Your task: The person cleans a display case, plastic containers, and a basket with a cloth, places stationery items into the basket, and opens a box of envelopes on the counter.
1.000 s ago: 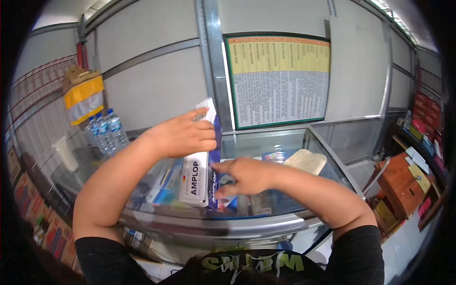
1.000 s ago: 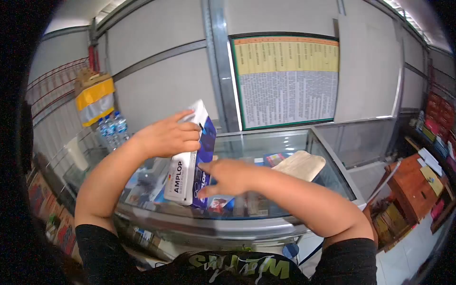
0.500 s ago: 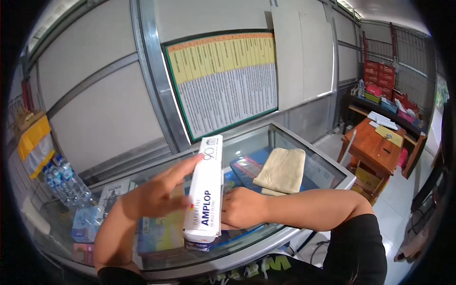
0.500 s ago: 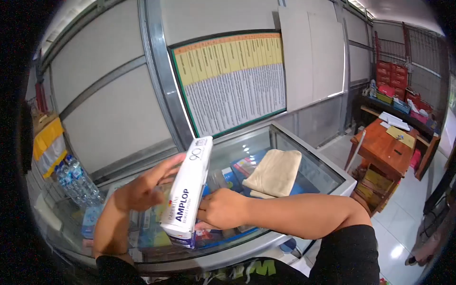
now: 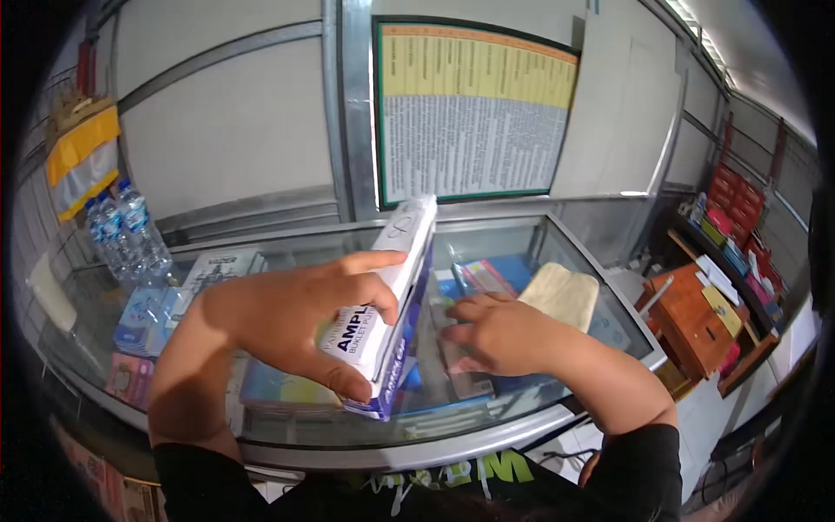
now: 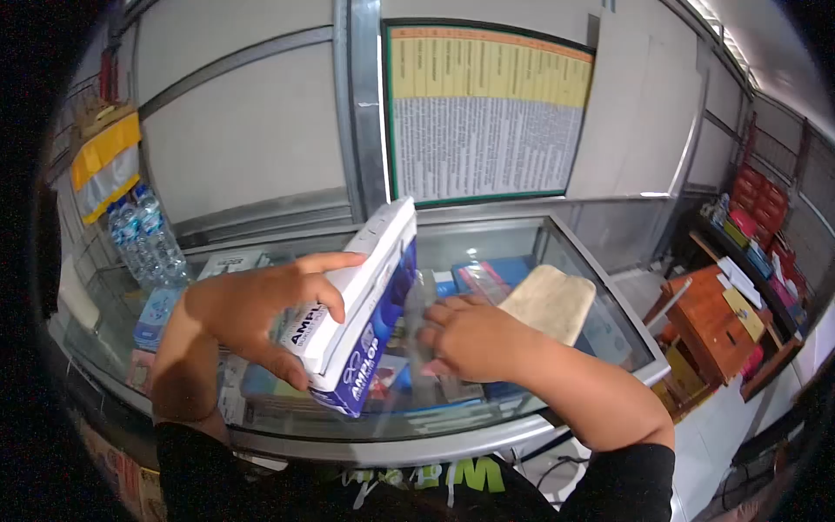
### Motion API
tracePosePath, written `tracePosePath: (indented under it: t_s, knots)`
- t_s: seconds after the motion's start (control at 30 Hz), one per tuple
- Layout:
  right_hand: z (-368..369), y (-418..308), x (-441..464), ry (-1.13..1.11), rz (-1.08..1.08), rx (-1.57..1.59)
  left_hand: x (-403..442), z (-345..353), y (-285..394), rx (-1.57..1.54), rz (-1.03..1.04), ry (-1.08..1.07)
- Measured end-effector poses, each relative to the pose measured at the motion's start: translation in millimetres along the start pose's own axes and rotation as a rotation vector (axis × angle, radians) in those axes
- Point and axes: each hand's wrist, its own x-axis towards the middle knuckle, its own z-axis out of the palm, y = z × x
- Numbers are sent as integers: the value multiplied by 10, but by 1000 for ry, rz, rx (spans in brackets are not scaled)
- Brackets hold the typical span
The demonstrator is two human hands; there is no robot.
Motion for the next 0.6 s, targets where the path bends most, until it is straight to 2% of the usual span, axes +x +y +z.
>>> tracePosePath:
  t_s: [0.07, 0.13, 0.3, 0.4, 0.43, 0.53, 0.6]
  knots:
    - [-13, 110, -43, 41, 51, -106, -13, -13, 47, -49, -93, -19]
    - [-65, 176, -57, -250, 231, 39, -23, -26, 70, -193, -241, -78]
    - [-167, 182, -9, -337, 408, 13, -41, -84, -163, -394, -110, 15]
    - [-207, 27, 89, 1, 450, -78, -37, -146, -286, -194, 172, -4]
    - [-202, 15, 69, -4, 458, -83, -27, -163, -333, -198, 183, -4]
    - [-122, -32, 105, 304, 369, 49, -72, -205, -513, -387, 69, -74]
    - [-140, -84, 150, 324, 343, 63, -84, -161, -578, -502, 78, -18]
